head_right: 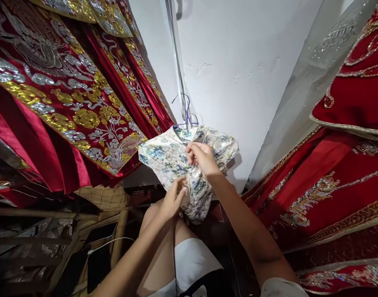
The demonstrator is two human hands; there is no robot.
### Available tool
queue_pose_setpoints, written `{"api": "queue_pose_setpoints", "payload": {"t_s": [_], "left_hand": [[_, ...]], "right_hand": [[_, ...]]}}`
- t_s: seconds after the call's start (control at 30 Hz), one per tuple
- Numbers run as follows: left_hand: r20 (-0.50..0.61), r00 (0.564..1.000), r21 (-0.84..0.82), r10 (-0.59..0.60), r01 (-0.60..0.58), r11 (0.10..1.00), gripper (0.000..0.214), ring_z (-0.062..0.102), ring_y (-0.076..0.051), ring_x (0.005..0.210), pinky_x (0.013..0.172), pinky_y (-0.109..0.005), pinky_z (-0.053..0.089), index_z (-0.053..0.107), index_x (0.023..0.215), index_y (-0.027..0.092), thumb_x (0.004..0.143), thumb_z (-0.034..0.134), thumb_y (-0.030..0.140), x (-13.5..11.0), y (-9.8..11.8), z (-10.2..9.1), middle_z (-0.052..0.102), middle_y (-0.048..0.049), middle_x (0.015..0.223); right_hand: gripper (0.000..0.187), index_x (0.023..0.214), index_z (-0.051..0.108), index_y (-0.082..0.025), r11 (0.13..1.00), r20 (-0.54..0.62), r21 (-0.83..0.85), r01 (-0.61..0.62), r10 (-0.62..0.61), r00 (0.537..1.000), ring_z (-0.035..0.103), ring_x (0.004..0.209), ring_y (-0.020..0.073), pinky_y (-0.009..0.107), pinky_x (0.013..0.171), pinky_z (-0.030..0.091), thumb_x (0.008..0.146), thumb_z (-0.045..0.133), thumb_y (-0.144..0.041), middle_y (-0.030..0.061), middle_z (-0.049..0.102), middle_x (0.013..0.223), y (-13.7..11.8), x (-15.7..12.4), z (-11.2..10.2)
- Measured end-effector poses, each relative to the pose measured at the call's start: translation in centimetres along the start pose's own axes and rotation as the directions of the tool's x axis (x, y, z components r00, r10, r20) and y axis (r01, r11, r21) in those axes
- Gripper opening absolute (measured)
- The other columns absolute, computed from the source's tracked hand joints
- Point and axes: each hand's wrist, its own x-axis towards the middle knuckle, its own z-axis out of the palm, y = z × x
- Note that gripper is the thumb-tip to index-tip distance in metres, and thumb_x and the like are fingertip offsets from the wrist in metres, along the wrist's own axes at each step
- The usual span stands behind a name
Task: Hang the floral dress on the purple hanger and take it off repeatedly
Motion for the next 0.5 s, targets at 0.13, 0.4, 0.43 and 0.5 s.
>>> {"api": "queue_pose_setpoints", "payload": {"t_s": [0.13, 0.4, 0.43, 0.5], "left_hand": [[-0.244, 0.947, -0.093, 0.209, -0.237, 0.967, 0.049, 0.064, -0.023, 0.104, 0.096, -0.035, 0.046, 0.049, 0.148, 0.024, 0.101, 0.055, 0.036, 5.9, 6.8, -3.1, 0.068, -0.0096, 0.116], [-0.154, 0.883, 0.175, 0.444, -0.417, 0.892, 0.014, 0.061, -0.015, 0.077, 0.074, -0.027, 0.046, 0.067, 0.091, 0.017, 0.098, 0.057, 0.025, 10.7, 12.9, -4.1, 0.069, -0.0026, 0.084], [-0.193, 0.877, 0.17, 0.439, -0.411, 0.896, 0.014, 0.06, -0.015, 0.077, 0.074, -0.027, 0.046, 0.065, 0.09, 0.017, 0.098, 0.057, 0.024, 10.4, 12.8, -4.0, 0.068, -0.002, 0.082], [-0.324, 0.847, 0.122, 0.422, -0.405, 0.906, 0.013, 0.06, -0.014, 0.077, 0.073, -0.026, 0.046, 0.064, 0.089, 0.018, 0.098, 0.058, 0.026, 10.1, 12.3, -4.6, 0.066, -0.0013, 0.081]], "right_hand": [[0.024, 0.063, 0.058, -0.019, 0.998, 0.064, -0.045, 0.05, -0.047, 0.997, 0.043, 0.039, 0.0071, 0.019, 0.042, 0.029, 0.082, 0.064, -0.032, -0.0034, 0.051, 0.043, -1.3, 0.2, -0.3], [0.027, 0.062, 0.059, -0.019, 0.967, -0.035, -0.179, 0.182, -0.192, 0.981, 0.041, 0.04, 0.0077, 0.021, 0.044, 0.03, 0.085, 0.063, -0.032, -0.0053, 0.048, 0.044, -0.1, 0.6, -1.3], [0.027, 0.062, 0.06, -0.019, 0.961, -0.045, -0.221, 0.166, -0.181, 0.983, 0.041, 0.04, 0.008, 0.022, 0.044, 0.03, 0.086, 0.062, -0.033, -0.0053, 0.049, 0.045, 1.0, 0.3, -1.5], [0.029, 0.061, 0.059, -0.019, 0.94, -0.051, -0.319, 0.118, -0.141, 0.989, 0.041, 0.041, 0.0088, 0.023, 0.044, 0.029, 0.086, 0.061, -0.034, -0.0054, 0.048, 0.045, 3.5, -0.4, -1.8]]}}
